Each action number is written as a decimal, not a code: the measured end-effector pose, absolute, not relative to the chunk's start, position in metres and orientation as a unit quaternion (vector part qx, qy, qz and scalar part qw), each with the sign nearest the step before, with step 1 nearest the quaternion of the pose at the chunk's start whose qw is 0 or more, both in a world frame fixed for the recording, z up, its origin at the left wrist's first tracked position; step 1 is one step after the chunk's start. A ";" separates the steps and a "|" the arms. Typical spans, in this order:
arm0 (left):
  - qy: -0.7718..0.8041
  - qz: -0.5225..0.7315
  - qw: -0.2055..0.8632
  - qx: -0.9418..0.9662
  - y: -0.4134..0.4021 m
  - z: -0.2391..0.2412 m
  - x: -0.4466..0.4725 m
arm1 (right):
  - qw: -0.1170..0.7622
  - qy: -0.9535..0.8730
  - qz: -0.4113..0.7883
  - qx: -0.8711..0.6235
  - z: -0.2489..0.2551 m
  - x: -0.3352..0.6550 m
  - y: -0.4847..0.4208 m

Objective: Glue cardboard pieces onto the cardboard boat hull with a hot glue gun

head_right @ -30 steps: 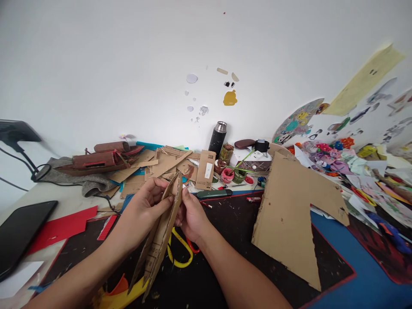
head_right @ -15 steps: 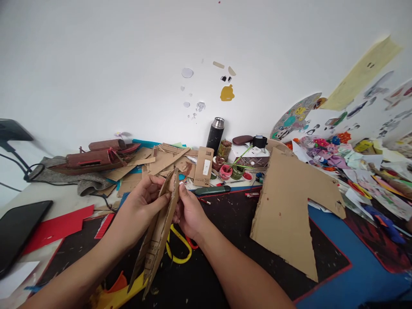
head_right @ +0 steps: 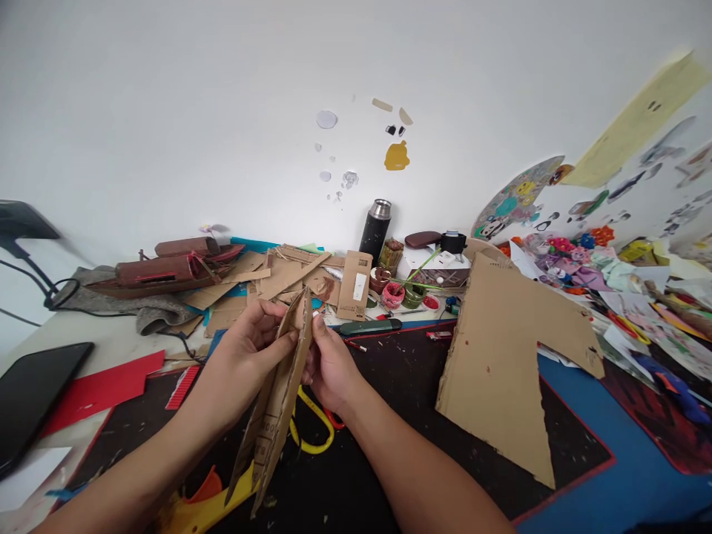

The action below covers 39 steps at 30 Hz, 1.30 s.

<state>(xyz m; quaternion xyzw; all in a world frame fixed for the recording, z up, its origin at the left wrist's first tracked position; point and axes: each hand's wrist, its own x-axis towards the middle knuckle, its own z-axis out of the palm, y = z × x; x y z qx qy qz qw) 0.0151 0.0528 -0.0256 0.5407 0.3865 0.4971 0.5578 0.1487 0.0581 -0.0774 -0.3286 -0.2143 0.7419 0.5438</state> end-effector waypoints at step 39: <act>0.383 0.494 0.581 0.521 0.051 -0.028 0.016 | 0.535 -0.223 0.744 -0.332 -0.074 0.149 0.056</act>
